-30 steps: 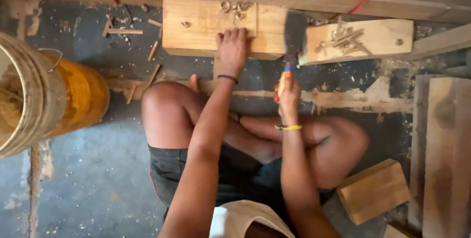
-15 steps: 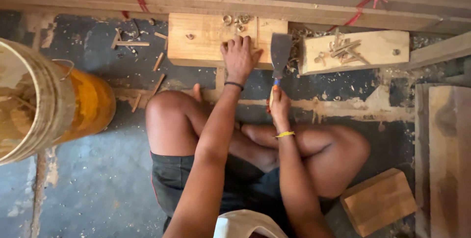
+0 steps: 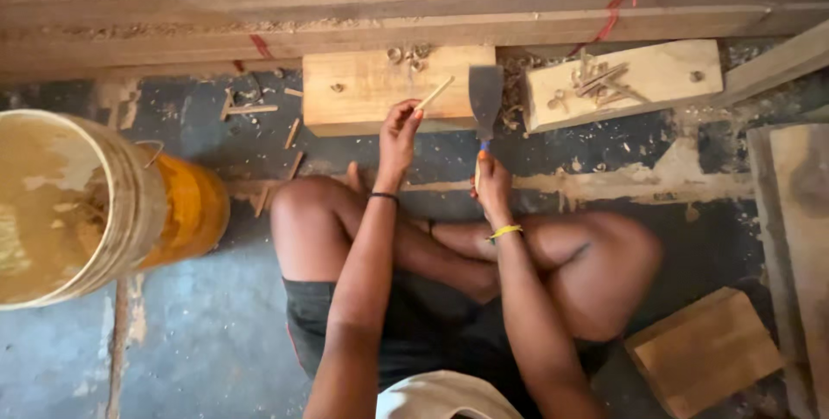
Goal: The person sits on the floor and uses a chisel to carve a rectangular wooden block. They repeatedly scrape the surface to remove wood shavings and occasionally clear the debris by hand.
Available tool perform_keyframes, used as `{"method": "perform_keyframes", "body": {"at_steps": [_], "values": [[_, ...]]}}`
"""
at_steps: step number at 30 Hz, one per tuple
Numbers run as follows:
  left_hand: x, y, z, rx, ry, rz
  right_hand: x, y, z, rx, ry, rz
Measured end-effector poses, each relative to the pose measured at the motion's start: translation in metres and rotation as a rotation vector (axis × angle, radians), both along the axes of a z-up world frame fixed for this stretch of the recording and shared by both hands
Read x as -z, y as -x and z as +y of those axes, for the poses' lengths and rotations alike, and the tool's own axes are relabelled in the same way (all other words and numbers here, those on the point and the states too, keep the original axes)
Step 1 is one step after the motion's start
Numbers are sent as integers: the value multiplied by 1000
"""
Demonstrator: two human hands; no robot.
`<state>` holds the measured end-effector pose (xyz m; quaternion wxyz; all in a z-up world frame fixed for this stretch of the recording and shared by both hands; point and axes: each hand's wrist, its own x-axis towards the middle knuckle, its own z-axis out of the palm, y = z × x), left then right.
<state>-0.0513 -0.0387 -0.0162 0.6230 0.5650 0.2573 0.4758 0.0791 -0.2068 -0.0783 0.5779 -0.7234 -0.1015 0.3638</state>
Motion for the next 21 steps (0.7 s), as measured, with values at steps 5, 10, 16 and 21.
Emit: {"method": "perform_keyframes", "body": {"at_steps": [5, 10, 16, 21], "values": [[12, -2, -28, 167, 213, -131, -6, 4, -5, -39, -26, -30], [28, -19, -45, 225, 238, -92, -14, 5, -3, -67, -44, -65], [23, -51, -59, 290, 233, 21, -2, 3, 8, -59, -55, -139], [-17, -93, -77, 250, 122, 182, 13, 5, 21, -27, -68, -507]]}}
